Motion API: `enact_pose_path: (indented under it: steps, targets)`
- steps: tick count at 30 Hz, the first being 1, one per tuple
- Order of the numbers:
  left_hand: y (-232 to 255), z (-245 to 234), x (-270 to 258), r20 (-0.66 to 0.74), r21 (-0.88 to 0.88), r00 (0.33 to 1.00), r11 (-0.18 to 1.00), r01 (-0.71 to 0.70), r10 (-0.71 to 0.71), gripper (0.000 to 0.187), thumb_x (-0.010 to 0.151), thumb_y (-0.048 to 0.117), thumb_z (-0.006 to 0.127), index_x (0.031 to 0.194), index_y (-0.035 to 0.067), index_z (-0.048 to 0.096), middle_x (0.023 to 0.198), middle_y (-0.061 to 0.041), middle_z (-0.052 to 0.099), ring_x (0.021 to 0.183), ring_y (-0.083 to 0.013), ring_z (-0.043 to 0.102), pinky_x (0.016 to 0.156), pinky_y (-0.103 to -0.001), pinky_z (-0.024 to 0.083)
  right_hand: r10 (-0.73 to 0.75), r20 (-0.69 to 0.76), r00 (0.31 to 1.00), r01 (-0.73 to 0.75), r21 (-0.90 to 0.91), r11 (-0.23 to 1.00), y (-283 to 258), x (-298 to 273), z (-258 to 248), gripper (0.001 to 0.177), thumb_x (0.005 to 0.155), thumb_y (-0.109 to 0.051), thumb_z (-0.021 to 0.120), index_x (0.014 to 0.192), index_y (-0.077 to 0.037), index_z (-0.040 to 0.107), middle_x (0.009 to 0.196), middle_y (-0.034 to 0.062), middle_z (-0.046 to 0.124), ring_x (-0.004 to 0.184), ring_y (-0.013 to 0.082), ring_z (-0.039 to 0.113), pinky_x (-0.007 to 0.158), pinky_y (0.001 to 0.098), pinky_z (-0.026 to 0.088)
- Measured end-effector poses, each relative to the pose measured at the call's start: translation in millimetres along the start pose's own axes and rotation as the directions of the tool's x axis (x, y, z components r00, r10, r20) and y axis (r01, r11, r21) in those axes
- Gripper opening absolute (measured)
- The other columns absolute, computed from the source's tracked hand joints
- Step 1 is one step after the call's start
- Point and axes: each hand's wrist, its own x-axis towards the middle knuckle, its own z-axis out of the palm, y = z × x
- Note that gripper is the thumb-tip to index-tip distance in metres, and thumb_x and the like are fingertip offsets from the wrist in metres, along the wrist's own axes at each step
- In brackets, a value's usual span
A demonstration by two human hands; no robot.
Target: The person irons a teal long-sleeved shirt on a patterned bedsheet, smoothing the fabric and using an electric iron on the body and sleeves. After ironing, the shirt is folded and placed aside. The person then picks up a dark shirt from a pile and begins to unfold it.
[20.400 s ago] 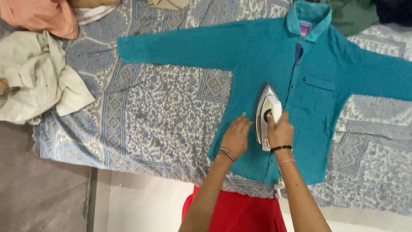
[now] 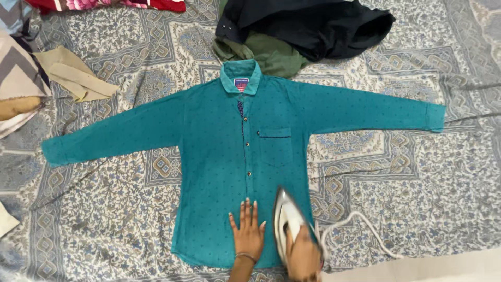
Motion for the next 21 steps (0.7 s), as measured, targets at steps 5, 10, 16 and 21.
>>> enact_pose_path:
  steps: [5,10,16,21]
  targets:
    - [-11,-3,-32,0.014,0.000,1.000,1.000,0.025,-0.025,0.066,0.099,0.041,0.037,0.157,0.012,0.023,0.165,-0.009,0.018,0.152,-0.0237,0.014,0.119,-0.062,0.004,-0.005,0.018,1.000,0.005,0.038,0.999,-5,1,12,0.050,0.095,-0.044,0.057,0.122,-0.002,0.053,0.075,0.0300,0.070,0.069,0.0506,0.070,0.063,0.0600,0.057]
    - [-15,1,-37,0.024,-0.002,1.000,1.000,0.017,-0.017,0.064,0.100,0.038,0.035,0.156,0.007,0.024,0.166,-0.009,0.018,0.153,-0.0241,0.013,0.120,-0.061,0.004,-0.157,-0.015,0.987,0.158,0.089,0.983,-60,91,12,0.044,0.102,-0.040,0.057,0.109,0.003,0.055,0.080,0.0312,0.069,0.076,0.0508,0.069,0.067,0.0583,0.056]
    - [-16,-7,-34,0.017,-0.157,0.993,0.981,0.116,-0.115,0.066,0.103,0.035,0.035,0.157,-0.001,0.022,0.167,-0.017,0.017,0.156,-0.0297,0.011,0.123,-0.054,0.005,-0.226,-0.016,0.974,0.227,0.051,0.973,-44,43,15,0.046,0.098,-0.041,0.056,0.114,0.002,0.055,0.080,0.0294,0.071,0.072,0.0486,0.071,0.063,0.0571,0.057]
    - [-16,-11,-30,0.077,-0.161,0.985,0.973,0.164,-0.153,0.066,0.101,0.032,0.038,0.157,-0.001,0.022,0.167,-0.017,0.016,0.155,-0.0304,0.011,0.123,-0.052,0.005,-0.122,0.053,0.991,0.123,-0.015,0.992,-6,-31,25,0.051,0.094,-0.043,0.056,0.119,0.001,0.052,0.071,0.0289,0.070,0.067,0.0482,0.071,0.061,0.0576,0.058]
